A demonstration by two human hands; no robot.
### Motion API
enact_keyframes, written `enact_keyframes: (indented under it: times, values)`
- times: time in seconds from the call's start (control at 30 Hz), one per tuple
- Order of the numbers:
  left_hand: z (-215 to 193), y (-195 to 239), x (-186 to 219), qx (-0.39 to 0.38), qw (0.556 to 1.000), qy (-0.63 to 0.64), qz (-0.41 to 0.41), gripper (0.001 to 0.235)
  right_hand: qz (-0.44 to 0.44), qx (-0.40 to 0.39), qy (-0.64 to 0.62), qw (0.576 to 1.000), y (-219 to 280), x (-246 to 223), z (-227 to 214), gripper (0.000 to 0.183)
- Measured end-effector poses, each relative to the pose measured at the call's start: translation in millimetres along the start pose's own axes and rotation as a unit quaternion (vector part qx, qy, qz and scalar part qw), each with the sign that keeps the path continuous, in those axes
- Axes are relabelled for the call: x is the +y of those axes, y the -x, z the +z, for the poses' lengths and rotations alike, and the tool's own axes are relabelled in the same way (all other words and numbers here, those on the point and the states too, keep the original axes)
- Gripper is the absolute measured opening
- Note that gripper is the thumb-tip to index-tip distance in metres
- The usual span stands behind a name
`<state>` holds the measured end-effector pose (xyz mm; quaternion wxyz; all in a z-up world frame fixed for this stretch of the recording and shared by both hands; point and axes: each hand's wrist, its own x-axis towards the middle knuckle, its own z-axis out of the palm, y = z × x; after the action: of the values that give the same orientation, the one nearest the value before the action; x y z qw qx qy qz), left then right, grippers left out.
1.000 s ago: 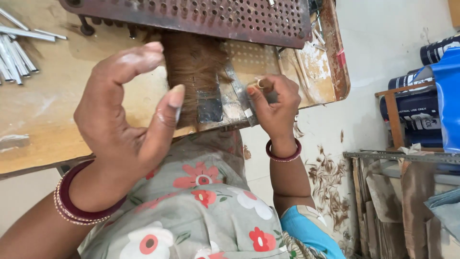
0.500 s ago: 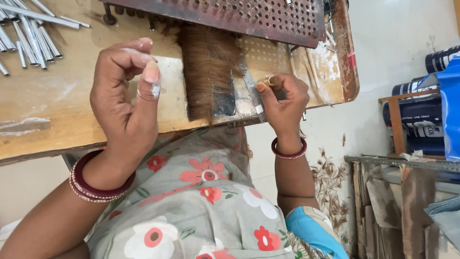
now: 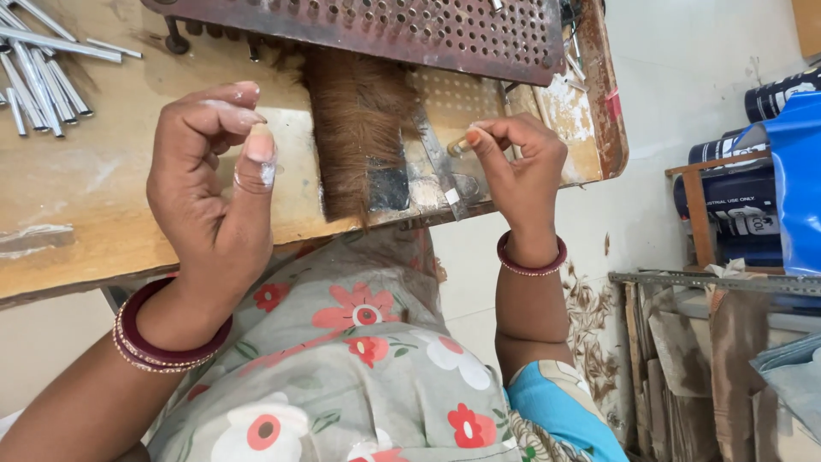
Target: The person sits at a workbench assembling brushes. They pick up small metal ferrules, take tufts of bristle hair from a bundle on the bench, press the hair into the open end of each ferrule by hand, and place the filled ferrules onto a perforated tray, repeating the cycle.
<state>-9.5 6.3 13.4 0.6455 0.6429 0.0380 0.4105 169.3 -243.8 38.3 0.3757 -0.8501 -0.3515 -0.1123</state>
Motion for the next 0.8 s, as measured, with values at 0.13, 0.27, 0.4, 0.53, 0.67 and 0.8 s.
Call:
enact_keyframes:
  times: [0.13,0.27,0.4,0.53,0.67,0.8]
  values:
    - [4,1,5,0.004,1.0,0.005,0.003,0.014,0.005,0.001,0.002,1.0,0,-4,0,0.013]
    - [21,6,8,-0.038,0.998,-0.032,0.046,0.013,0.02,0.113,-0.116,0.987,17,5,12,0.018]
    - [49,5,22,-0.107,0.99,-0.055,0.071,0.02,0.025,0.199,-0.428,0.881,35,-13,28,0.025]
    - [71,8,26,-0.148,0.986,-0.042,0.055,0.025,0.0,0.191,-0.453,0.871,55,-29,39,0.023]
    - [84,19,24,-0.193,0.981,-0.014,-0.012,0.018,0.001,0.176,-0.438,0.882,62,-42,42,0.023]
    - [91,32,15,-0.189,0.982,-0.012,-0.001,0.015,-0.021,0.176,-0.413,0.893,69,-44,44,0.026]
